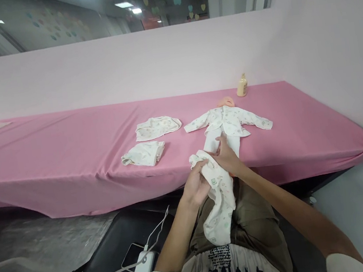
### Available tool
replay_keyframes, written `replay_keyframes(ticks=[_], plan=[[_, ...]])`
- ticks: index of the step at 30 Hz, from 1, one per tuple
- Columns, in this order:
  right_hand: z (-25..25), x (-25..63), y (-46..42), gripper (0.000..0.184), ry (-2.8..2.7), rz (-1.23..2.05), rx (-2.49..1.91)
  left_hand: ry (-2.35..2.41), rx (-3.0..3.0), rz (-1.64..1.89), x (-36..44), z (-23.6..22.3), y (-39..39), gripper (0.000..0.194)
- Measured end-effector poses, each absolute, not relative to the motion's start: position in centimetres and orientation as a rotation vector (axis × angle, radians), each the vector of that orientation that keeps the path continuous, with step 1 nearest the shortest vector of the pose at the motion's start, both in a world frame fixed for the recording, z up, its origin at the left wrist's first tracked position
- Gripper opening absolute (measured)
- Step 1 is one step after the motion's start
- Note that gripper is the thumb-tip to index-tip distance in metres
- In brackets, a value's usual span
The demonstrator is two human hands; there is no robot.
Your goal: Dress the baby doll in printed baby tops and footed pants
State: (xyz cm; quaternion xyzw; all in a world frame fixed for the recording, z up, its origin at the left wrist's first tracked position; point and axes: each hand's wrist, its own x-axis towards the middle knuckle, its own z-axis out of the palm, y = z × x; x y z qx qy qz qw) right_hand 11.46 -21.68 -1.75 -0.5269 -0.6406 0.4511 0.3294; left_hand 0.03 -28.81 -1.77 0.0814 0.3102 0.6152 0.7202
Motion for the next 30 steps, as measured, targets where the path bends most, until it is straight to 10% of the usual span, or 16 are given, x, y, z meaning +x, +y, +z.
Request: replay_keyframes(ticks=[7, 16, 23, 30], plan=[[-0.9, 11.7, -24.2, 0.019, -1.967, 1.036, -1.13, 0.636, 0.249, 1.374, -0.1, -2.0, -28.0, 0.014], [-0.7, 12.4, -23.3, 0.032, -2.018, 1.539, -0.996, 0.628, 0.294, 1.291, -0.2, -2.0, -27.8, 0.021], [-1.3, 11.9, -22.7, 0.108, -1.917, 1.636, -1.041, 0.688, 0.316, 1.258, -0.3, -2.2, -27.8, 0.023], [-1.4, 10.1, -23.5, 0.069, -1.863, 1.419, -1.141, 0.708, 0.378, 1.358, -0.6, -2.4, -27.5, 0.02]])
